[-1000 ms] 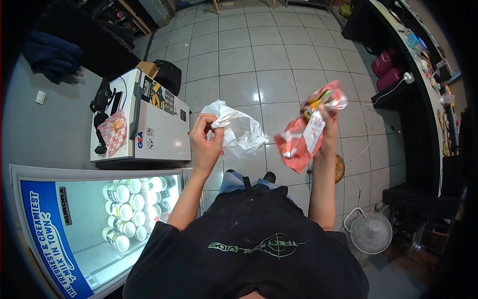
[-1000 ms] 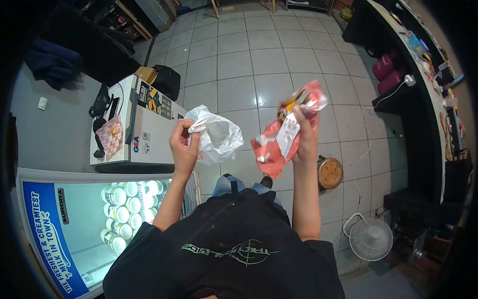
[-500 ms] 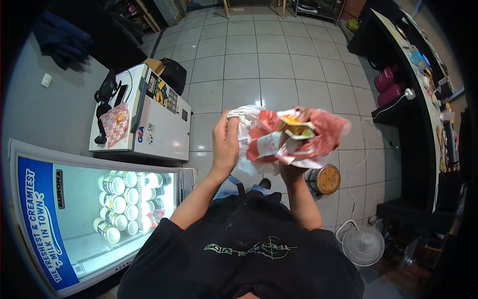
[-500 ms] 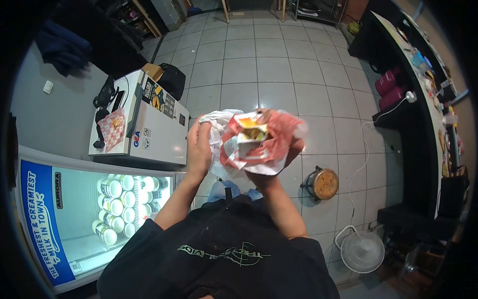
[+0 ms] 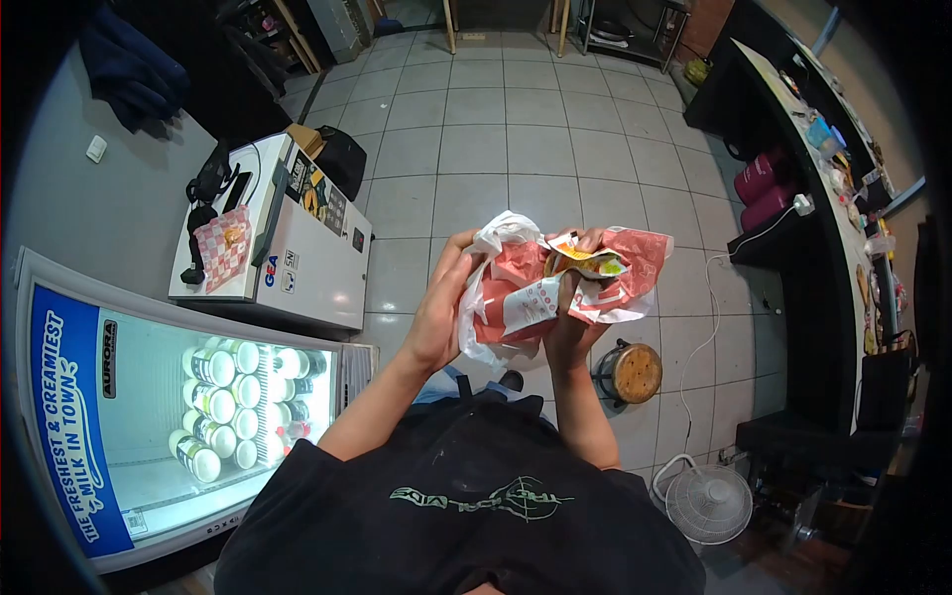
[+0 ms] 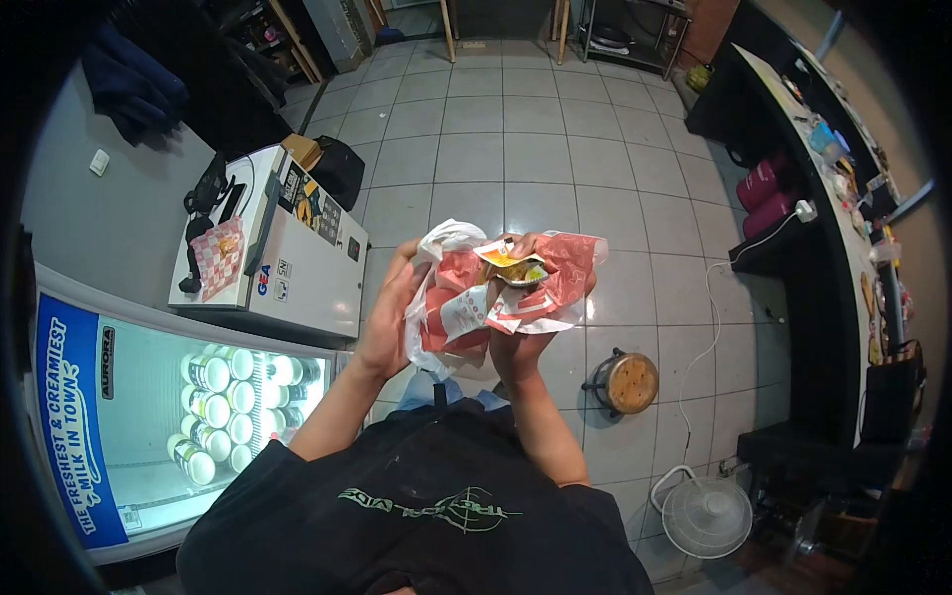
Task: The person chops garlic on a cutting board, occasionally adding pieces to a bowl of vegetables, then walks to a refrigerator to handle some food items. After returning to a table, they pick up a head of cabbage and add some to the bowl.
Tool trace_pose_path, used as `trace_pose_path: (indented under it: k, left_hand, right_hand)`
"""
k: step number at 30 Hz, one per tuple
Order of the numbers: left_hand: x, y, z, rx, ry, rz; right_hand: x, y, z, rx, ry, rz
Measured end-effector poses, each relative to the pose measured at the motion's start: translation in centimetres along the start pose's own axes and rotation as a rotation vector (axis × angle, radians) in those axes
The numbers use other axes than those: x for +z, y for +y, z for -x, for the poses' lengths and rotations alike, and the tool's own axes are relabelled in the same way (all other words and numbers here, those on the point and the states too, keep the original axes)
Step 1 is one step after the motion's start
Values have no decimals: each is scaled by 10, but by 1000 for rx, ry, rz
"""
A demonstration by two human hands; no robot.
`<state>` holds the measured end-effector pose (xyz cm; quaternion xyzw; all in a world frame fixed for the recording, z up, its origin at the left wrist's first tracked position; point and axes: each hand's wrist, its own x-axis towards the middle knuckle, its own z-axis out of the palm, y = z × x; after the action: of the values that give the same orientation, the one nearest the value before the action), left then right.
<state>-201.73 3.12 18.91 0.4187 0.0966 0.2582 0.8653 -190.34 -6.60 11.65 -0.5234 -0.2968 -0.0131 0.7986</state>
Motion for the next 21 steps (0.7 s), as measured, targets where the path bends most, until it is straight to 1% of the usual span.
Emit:
trace_pose_path:
  k: [1, 3, 4, 5, 6, 7, 8, 9, 10, 11, 13, 14, 15, 16, 17, 18, 19, 21]
  left_hand:
    - [1, 1, 1, 3, 1, 0]
    - [2, 2, 4, 109, 22, -108]
    - [-1, 1, 5, 121, 45, -28]
    - [-3, 2, 7, 123, 46, -28]
    - [-5, 3, 11, 49, 93, 75]
    - [-6, 3, 13, -28, 142, 179]
    - [-14, -3, 13, -99, 111, 301]
    - [-18, -9, 15, -99, 114, 302]
    - [-18, -14, 18, -152, 90, 253]
    - [-19, -17, 21, -204, 64, 204]
    - [-20, -18, 22, -204, 36, 169]
    - [-19, -18, 22, -146, 31, 88]
    - [-19, -19, 21, -87, 27, 8]
    - [-19, -20, 20, -85, 28, 10]
    - [-19, -22, 19, -24, -10, -133]
    - [-20, -25, 17, 38, -49, -276]
    - [-22, -28, 14, 40, -49, -274]
    - [-30, -38, 7, 160, -3, -341]
  right_hand:
    - [-2, -1, -2, 4, -45, -32]
    - [-3, -6, -4, 33, -54, -5]
    - [-1, -9, -5, -29, -46, -36]
    - [1, -10, -6, -91, -36, -67]
    - [-11, 16, 2, -130, -54, 51]
    - [-16, 17, 4, -56, -33, 118]
    - [-10, 0, -5, -16, -9, -20]
    - [-3, -16, -16, 22, 18, -157]
    - [-2, -8, -20, -57, 28, -83]
    - [-5, -5, -20, -57, 27, -83]
    - [-11, -4, -20, -61, 15, 8]
    - [-16, -2, -18, -66, -18, 13]
    - [-22, 3, -15, -15, -26, 83]
    - [-13, -2, -19, -97, -65, -52]
    - [-4, -7, -24, -178, -104, -188]
    - [-18, -1, -15, -26, -216, -117]
    - [-12, -4, -13, -176, -196, 5]
    - [0, 0, -14, -262, -254, -172]
